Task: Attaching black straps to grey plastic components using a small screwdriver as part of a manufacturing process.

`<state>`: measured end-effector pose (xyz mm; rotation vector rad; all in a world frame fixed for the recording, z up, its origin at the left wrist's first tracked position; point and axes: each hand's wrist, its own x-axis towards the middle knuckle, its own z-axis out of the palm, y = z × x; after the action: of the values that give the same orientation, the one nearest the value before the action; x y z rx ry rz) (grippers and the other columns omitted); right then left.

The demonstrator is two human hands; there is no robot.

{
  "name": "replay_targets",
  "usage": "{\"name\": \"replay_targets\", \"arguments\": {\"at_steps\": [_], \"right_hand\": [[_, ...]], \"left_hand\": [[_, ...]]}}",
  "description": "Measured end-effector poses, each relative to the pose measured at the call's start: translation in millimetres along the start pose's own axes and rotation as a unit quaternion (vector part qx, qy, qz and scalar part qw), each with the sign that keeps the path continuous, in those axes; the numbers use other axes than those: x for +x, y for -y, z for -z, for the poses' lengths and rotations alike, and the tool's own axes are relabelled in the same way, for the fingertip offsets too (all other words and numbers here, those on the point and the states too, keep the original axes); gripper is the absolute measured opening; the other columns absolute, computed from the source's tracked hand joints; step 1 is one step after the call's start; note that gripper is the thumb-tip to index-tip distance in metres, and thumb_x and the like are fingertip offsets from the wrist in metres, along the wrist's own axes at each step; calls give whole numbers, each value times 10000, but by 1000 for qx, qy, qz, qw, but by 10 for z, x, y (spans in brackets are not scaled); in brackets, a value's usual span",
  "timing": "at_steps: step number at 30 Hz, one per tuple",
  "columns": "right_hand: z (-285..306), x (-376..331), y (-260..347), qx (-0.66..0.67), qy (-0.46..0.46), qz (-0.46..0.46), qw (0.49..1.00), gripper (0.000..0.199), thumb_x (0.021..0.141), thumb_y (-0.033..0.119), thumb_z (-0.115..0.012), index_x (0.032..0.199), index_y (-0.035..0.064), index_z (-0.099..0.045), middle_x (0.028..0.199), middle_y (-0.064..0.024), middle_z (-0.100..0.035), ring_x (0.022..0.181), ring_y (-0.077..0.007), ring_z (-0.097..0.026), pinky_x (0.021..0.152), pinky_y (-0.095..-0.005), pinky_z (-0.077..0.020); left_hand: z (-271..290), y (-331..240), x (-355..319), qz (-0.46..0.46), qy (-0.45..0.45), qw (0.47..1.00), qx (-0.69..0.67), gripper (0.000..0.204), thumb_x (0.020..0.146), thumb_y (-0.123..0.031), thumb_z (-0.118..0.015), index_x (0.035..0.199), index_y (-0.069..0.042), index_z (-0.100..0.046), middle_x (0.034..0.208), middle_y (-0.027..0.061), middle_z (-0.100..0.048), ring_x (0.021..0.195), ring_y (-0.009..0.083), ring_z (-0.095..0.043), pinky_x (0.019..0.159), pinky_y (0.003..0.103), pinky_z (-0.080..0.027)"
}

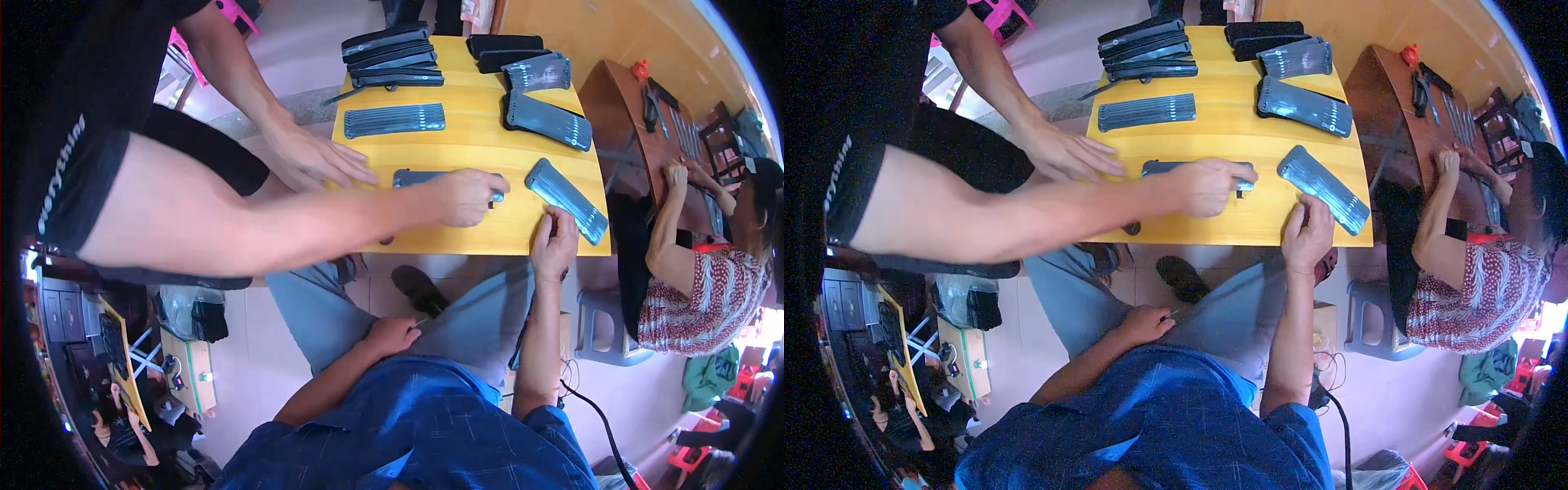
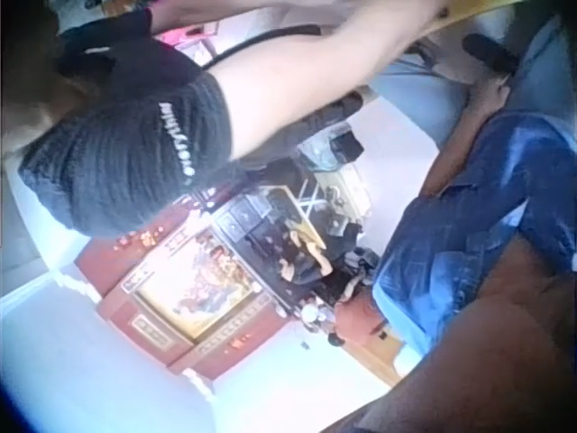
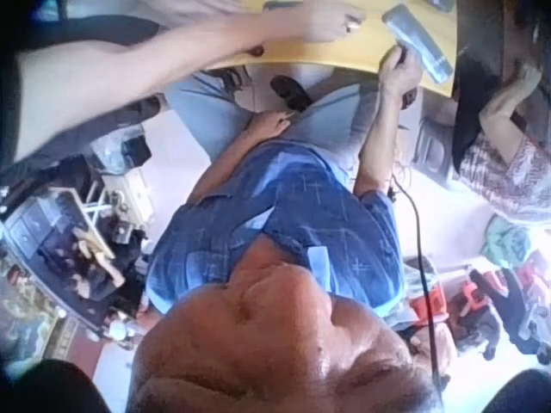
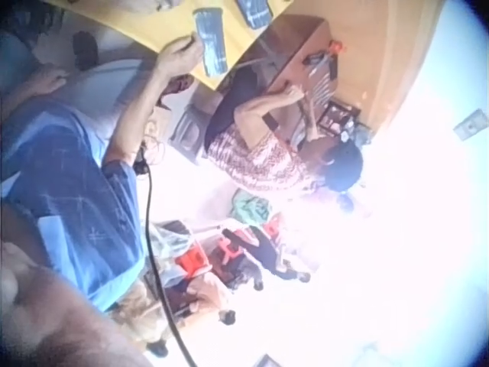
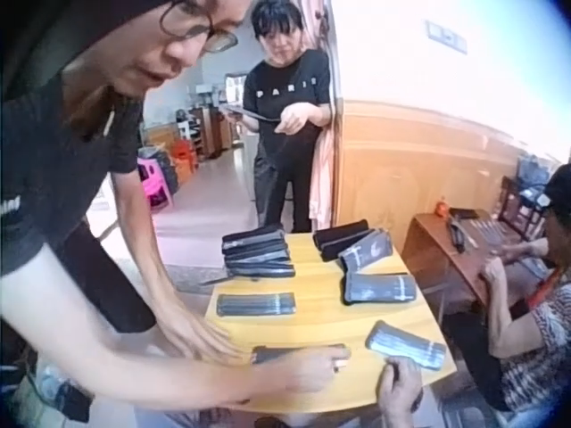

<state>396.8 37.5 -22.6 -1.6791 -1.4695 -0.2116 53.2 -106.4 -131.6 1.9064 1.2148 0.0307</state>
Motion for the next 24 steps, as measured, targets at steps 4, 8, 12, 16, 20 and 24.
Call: {"name": "replay_targets", "arguments": {"at_steps": [4,8,12,16,20,24], "right_hand": [[-1,-7,18,-4,5,-3,1000,113,942,61,-619,1041,51,-672,1007,-127,-692,982,-339,-651,889,-426,-504],[-12,-13,-18,2,6,-1,1000,113,937,58,-626,1040,52,-674,1007,-131,-692,976,-347,-651,888,-428,-506],[14,29,47,10,50,15,999,137,918,52,-637,1050,46,-675,1018,-153,-694,979,-368,-654,888,-441,-508],[-62,26,501,26,106,121,987,319,918,77,-665,1234,38,-666,1221,-210,-683,1166,-404,-632,1023,-474,-476],[-359,-134,1219,37,248,153,956,514,948,276,-691,1421,105,-582,1524,-155,-517,1454,-363,-436,1194,-607,-297],[-646,-220,1580,62,299,183,934,588,954,338,-689,1478,116,-544,1584,-174,-441,1501,-377,-362,1201,-625,-270]], "left_hand": [[3,-18,-22,-5,-14,1000,17,359,948,-400,-642,943,-44,-697,882,231,-715,849,459,-688,752,578,-533],[36,-52,-37,13,-11,1000,15,355,948,-400,-640,970,-52,-703,905,223,-723,863,455,-691,767,573,-539],[86,-89,-56,28,3,1000,13,356,957,-407,-627,1025,-69,-712,966,210,-735,896,448,-698,806,566,-548],[14,-28,-77,18,-17,999,23,394,974,-448,-607,980,-66,-701,947,226,-722,890,454,-691,776,578,-541],[3,-23,-78,29,-12,999,12,399,972,-454,-608,981,-67,-703,947,222,-724,899,453,-692,782,576,-543],[40,-31,-69,25,-8,1000,9,391,975,-444,-605,990,-64,-697,963,219,-725,908,452,-693,792,570,-550]]}}
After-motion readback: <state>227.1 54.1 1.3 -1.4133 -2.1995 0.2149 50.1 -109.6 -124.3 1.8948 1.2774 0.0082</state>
